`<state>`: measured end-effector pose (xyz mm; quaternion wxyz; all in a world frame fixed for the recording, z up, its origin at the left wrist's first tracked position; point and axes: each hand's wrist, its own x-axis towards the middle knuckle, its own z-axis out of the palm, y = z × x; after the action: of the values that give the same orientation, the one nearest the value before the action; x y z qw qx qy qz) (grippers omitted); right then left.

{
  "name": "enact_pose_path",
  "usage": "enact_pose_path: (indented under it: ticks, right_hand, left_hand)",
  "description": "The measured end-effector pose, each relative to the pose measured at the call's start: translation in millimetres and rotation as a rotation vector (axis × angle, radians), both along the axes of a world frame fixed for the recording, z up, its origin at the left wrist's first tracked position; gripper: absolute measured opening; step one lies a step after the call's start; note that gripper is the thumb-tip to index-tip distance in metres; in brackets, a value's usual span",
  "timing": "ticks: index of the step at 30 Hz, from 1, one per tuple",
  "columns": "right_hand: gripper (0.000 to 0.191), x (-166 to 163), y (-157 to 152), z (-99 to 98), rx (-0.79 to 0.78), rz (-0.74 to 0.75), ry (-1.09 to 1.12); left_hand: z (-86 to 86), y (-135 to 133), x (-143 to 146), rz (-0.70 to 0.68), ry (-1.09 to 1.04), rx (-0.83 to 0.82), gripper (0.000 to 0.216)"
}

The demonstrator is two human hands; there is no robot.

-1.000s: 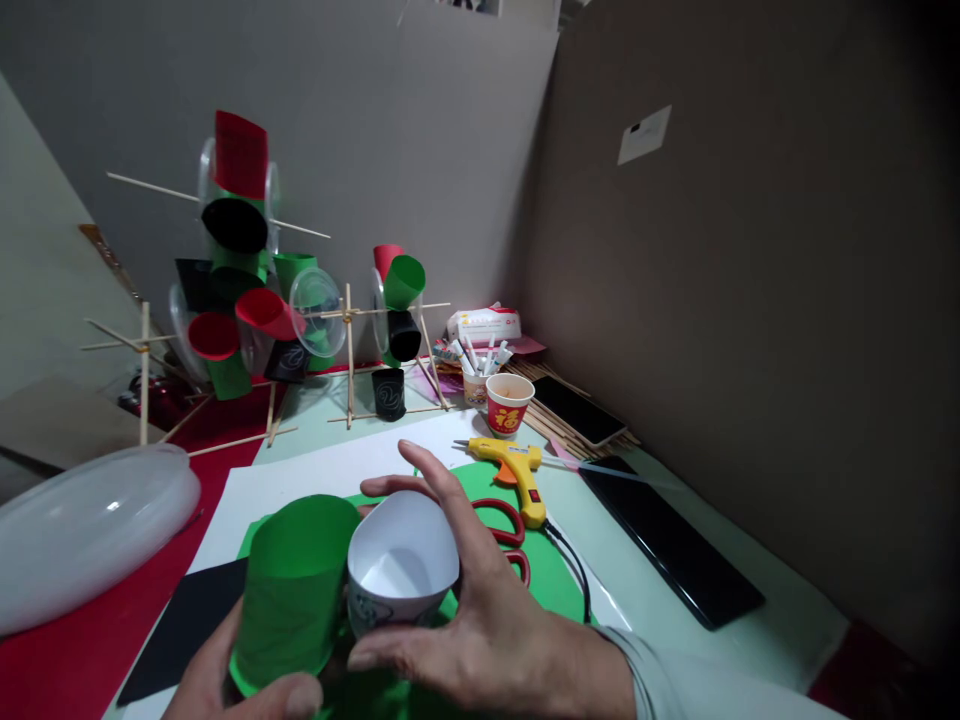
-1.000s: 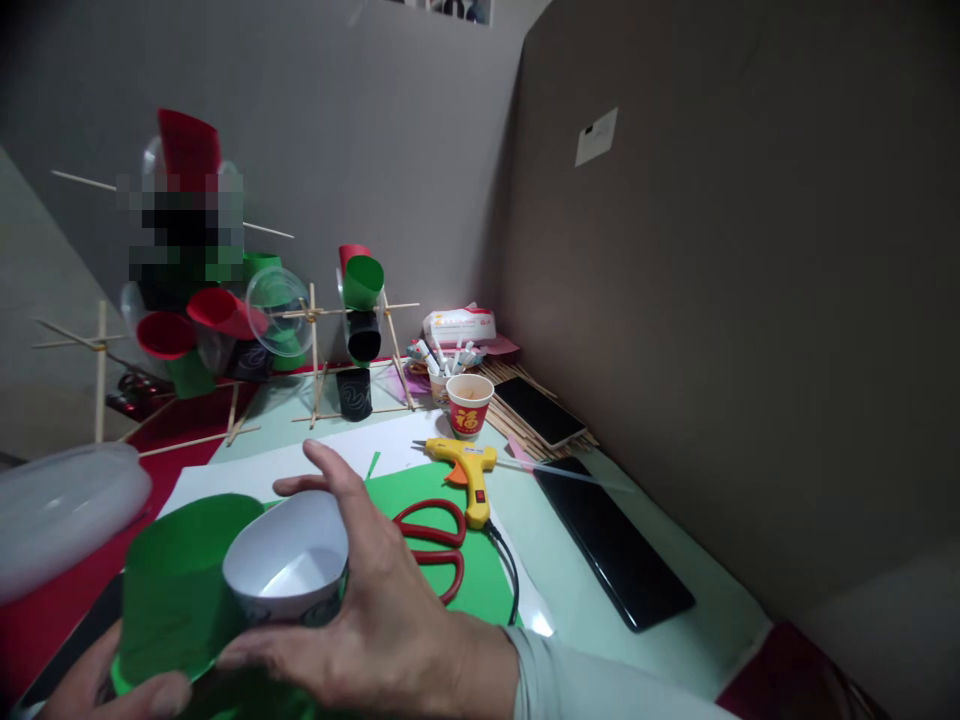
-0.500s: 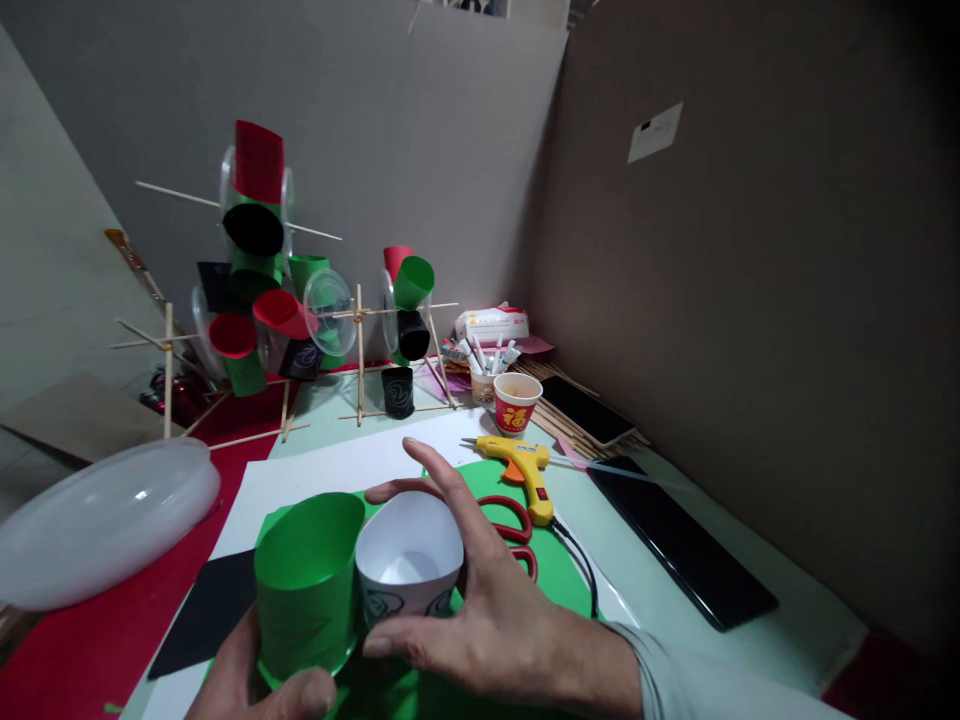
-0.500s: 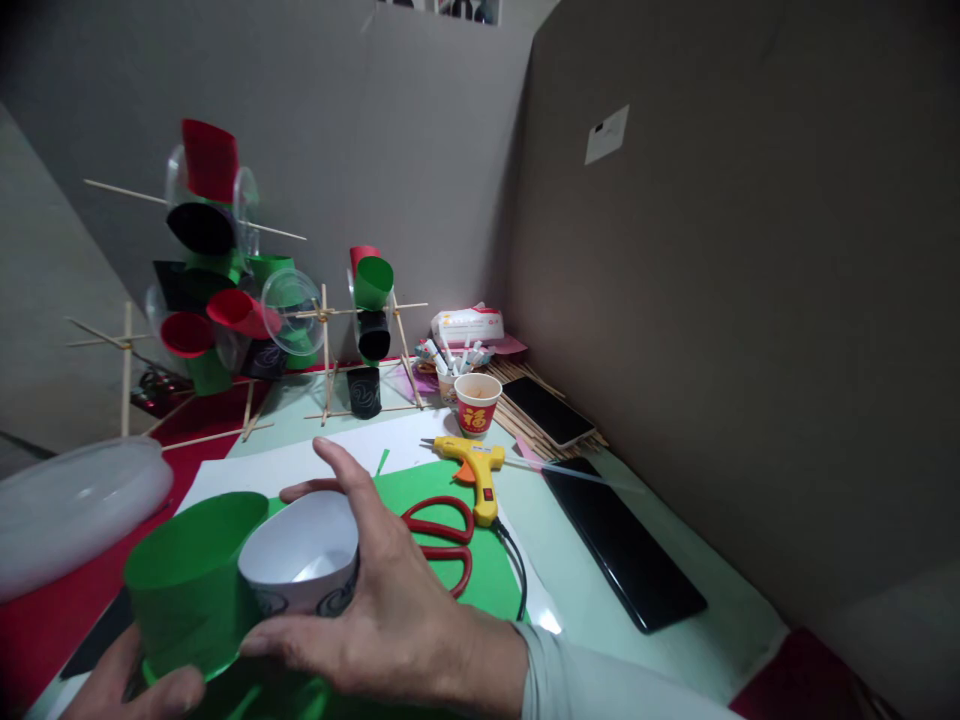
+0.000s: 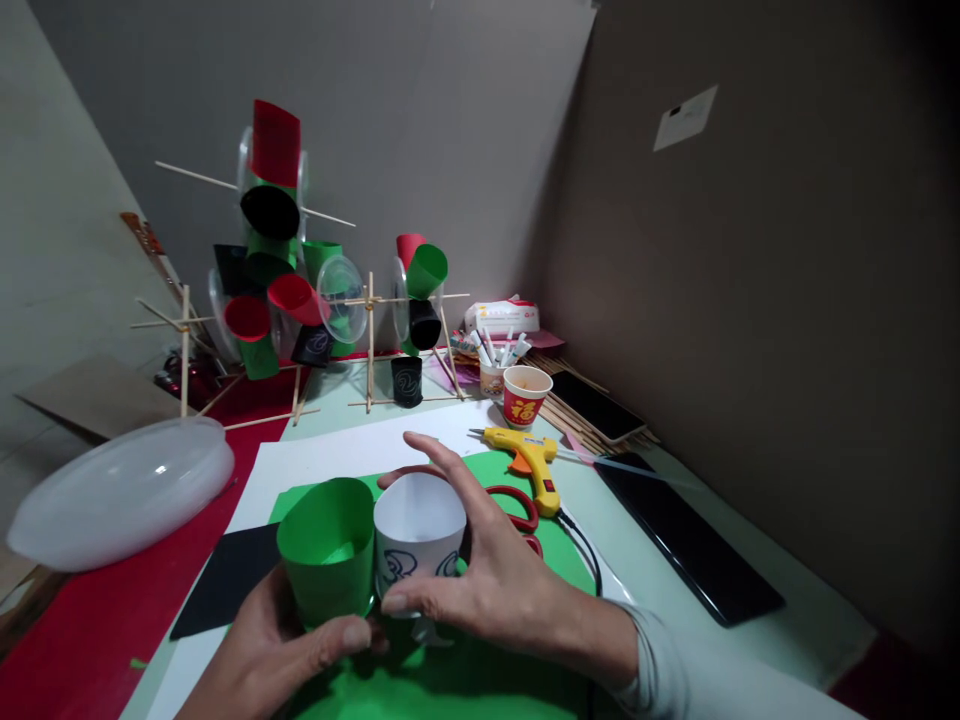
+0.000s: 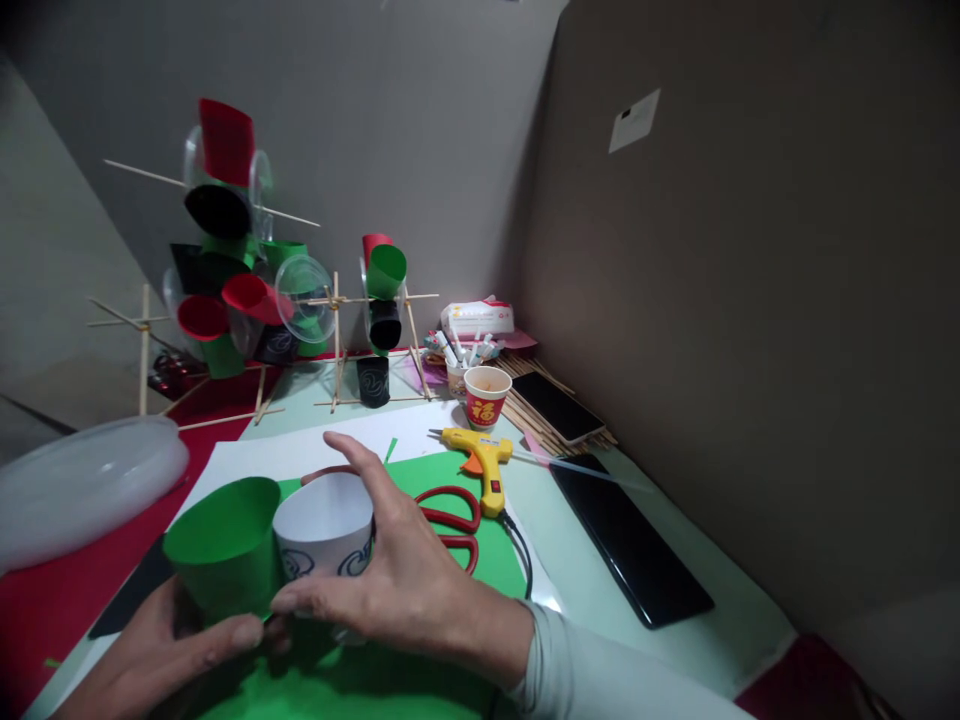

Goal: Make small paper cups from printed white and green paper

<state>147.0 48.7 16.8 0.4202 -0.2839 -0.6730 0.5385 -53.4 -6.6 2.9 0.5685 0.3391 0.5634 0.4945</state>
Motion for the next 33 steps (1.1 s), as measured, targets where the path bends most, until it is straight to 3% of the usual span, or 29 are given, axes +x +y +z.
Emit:
enact_pose_path:
  ticks: [4,15,22,33]
  right_hand:
    - [0.111,0.7,-0.2,-0.2,0.014,0.009,-0.031]
    - [0.097,1.4,-0.2,3.0,0.073,0.060,-0.028]
    - [0.085,6.1,2.7,6.5,0.154,0.044,-0.134]
    - [0.109,6.3,7.3,5.3,0.044,0.062,-0.218]
  left_hand:
    - [1.0,-1.3,1.9,-0.003,-0.062,0.003,0.100]
    - [0.5,-1.7,6.6,-0.011,-0.233,-0.083,0.140]
    - [1.6,-0.1,3.5,-0.025,-0.358,-0.112,0.138]
    - [3.7,0.6,-1.8,-0.019,-0.403,-0.187,0.140]
